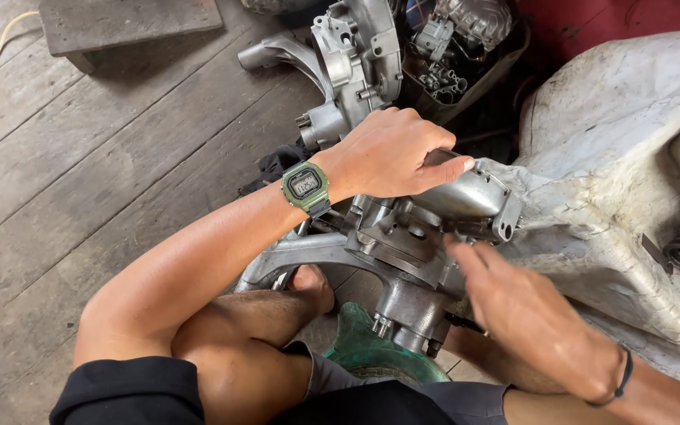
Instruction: A person is disassembling or repairing a motorcycle engine, using a small tool to manipulate internal components of the casing.
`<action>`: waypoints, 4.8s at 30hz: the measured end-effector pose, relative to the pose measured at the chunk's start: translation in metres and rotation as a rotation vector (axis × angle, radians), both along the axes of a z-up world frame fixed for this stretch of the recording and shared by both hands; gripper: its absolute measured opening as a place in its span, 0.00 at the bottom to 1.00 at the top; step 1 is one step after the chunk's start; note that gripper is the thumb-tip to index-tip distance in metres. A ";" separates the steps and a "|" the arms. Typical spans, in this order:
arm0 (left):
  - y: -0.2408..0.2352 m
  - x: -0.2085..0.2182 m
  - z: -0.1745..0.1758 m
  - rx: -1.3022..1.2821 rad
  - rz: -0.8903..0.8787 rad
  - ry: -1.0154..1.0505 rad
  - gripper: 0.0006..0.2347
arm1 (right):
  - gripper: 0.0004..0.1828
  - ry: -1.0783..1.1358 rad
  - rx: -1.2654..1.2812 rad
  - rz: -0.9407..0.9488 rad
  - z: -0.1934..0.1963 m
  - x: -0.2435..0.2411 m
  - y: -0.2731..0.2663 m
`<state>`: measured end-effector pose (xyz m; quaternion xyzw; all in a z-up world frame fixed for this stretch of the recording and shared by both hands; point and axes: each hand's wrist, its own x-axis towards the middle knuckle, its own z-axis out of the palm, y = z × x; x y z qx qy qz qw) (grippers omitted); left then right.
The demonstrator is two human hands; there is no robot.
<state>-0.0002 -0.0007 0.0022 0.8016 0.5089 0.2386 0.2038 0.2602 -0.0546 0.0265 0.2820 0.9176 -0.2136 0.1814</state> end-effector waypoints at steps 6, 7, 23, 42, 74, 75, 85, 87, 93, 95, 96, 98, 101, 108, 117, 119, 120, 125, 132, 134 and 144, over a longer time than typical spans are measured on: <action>-0.001 -0.001 -0.002 0.012 0.001 -0.016 0.25 | 0.37 -0.082 0.002 -0.031 -0.003 0.004 -0.001; -0.001 -0.001 -0.003 0.015 0.006 -0.014 0.25 | 0.37 -0.092 0.046 -0.044 -0.003 0.003 0.003; 0.001 0.000 0.000 0.025 -0.001 -0.014 0.25 | 0.33 -0.476 -0.515 -0.836 0.102 -0.073 0.008; -0.002 0.002 0.004 0.014 0.064 0.016 0.23 | 0.39 -0.027 -0.056 0.066 0.007 0.001 0.013; -0.001 0.003 0.009 -0.048 0.046 0.083 0.24 | 0.38 -0.067 -0.152 0.059 0.027 -0.024 0.006; -0.001 0.004 0.010 -0.047 0.045 0.084 0.24 | 0.38 -0.066 -0.151 0.059 0.028 -0.026 0.004; -0.001 0.002 0.008 -0.065 0.038 0.078 0.25 | 0.46 -0.243 -0.111 0.059 0.035 -0.030 0.001; -0.001 0.003 0.006 -0.061 0.033 0.082 0.26 | 0.47 -0.185 -0.130 0.051 0.031 -0.034 0.001; -0.001 0.001 0.007 -0.060 0.042 0.073 0.25 | 0.43 -0.320 0.013 0.099 0.047 -0.024 -0.003; 0.000 0.002 0.007 -0.055 0.037 0.077 0.25 | 0.42 -0.304 -0.079 0.047 0.050 -0.025 -0.001; -0.001 0.002 0.006 -0.057 0.031 0.075 0.25 | 0.42 -0.306 -0.082 0.042 0.044 -0.031 0.000; -0.001 0.002 0.006 -0.050 0.036 0.071 0.26 | 0.46 -0.198 -0.133 0.058 0.033 -0.042 0.003; -0.001 0.002 0.007 -0.067 0.043 0.078 0.25 | 0.43 -0.185 -0.078 0.104 0.034 -0.041 0.001; -0.001 0.000 0.006 -0.037 0.013 0.033 0.25 | 0.45 -0.422 -0.118 0.030 0.039 -0.018 0.008; 0.001 -0.002 -0.003 0.017 0.008 0.017 0.27 | 0.46 -0.289 -0.080 0.078 0.051 -0.013 0.013; 0.001 0.000 -0.003 0.023 0.001 0.005 0.26 | 0.38 -0.245 -0.143 0.000 0.051 -0.008 0.015; 0.000 -0.001 -0.003 0.024 -0.002 0.004 0.26 | 0.38 -0.246 -0.143 -0.003 0.037 -0.009 0.016; 0.001 0.000 -0.006 0.038 0.012 -0.001 0.26 | 0.34 -0.048 -0.110 0.092 0.025 -0.028 0.014; 0.000 -0.001 -0.003 0.042 -0.005 -0.014 0.26 | 0.41 -0.163 -0.121 0.024 0.032 -0.003 0.019; 0.000 -0.001 -0.002 0.016 0.010 0.002 0.25 | 0.45 0.006 -0.162 0.070 0.014 -0.013 0.017; 0.000 -0.001 0.001 -0.022 0.000 0.034 0.26 | 0.33 -0.114 -0.155 0.033 0.046 -0.001 0.027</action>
